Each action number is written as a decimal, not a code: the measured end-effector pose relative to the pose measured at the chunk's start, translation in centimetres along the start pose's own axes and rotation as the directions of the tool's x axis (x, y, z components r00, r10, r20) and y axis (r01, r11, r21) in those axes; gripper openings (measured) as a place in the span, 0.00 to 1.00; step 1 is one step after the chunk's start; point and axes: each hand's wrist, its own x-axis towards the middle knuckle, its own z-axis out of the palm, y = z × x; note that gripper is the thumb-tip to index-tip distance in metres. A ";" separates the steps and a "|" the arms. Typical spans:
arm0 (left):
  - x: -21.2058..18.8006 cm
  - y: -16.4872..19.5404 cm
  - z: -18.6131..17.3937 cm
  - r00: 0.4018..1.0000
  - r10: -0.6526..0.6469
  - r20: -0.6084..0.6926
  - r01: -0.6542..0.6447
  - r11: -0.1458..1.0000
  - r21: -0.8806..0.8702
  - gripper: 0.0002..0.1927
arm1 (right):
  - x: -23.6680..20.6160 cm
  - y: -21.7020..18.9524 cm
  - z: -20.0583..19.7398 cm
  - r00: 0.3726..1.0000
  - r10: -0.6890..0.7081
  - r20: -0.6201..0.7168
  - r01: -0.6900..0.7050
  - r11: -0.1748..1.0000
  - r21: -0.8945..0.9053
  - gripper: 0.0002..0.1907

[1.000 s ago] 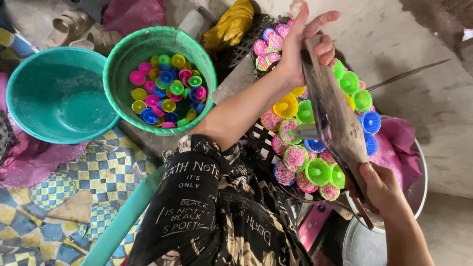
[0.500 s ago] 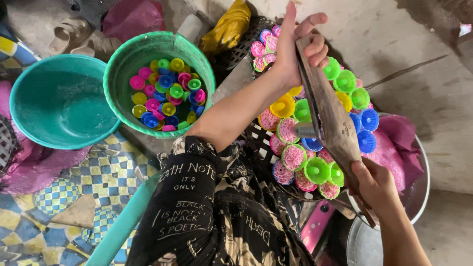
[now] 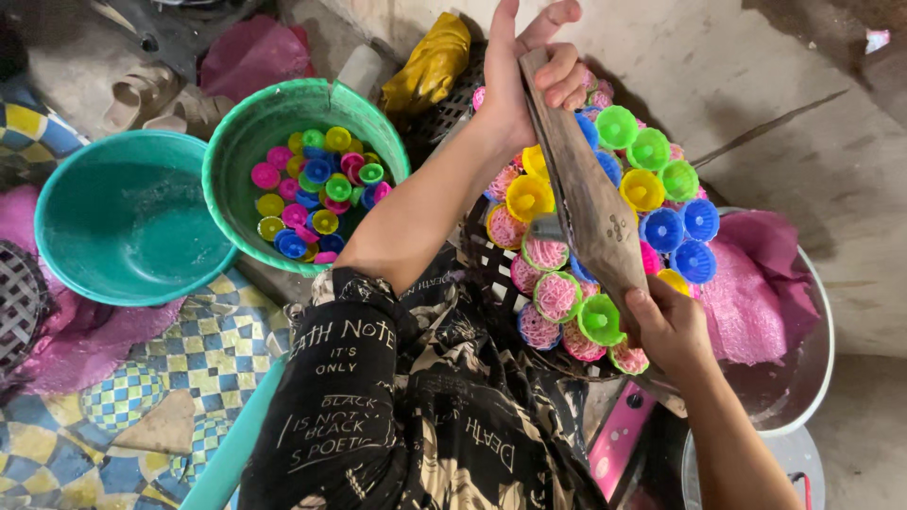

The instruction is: The person makes decorative candles. They scoop pink wax paste from a basin with a stick, place it into a wooden hand press fitted with a tube, press the paste down, and fill colorful plastic cups arranged in a tray, repeating the cycle for multiple cups.

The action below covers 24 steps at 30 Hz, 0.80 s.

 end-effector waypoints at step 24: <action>-3.0 -18.6 19.1 0.638 -0.648 0.416 -0.672 -0.206 0.711 0.11 | -7.3 -10.9 -12.0 0.590 -0.488 -0.643 0.521 0.838 -0.159 0.17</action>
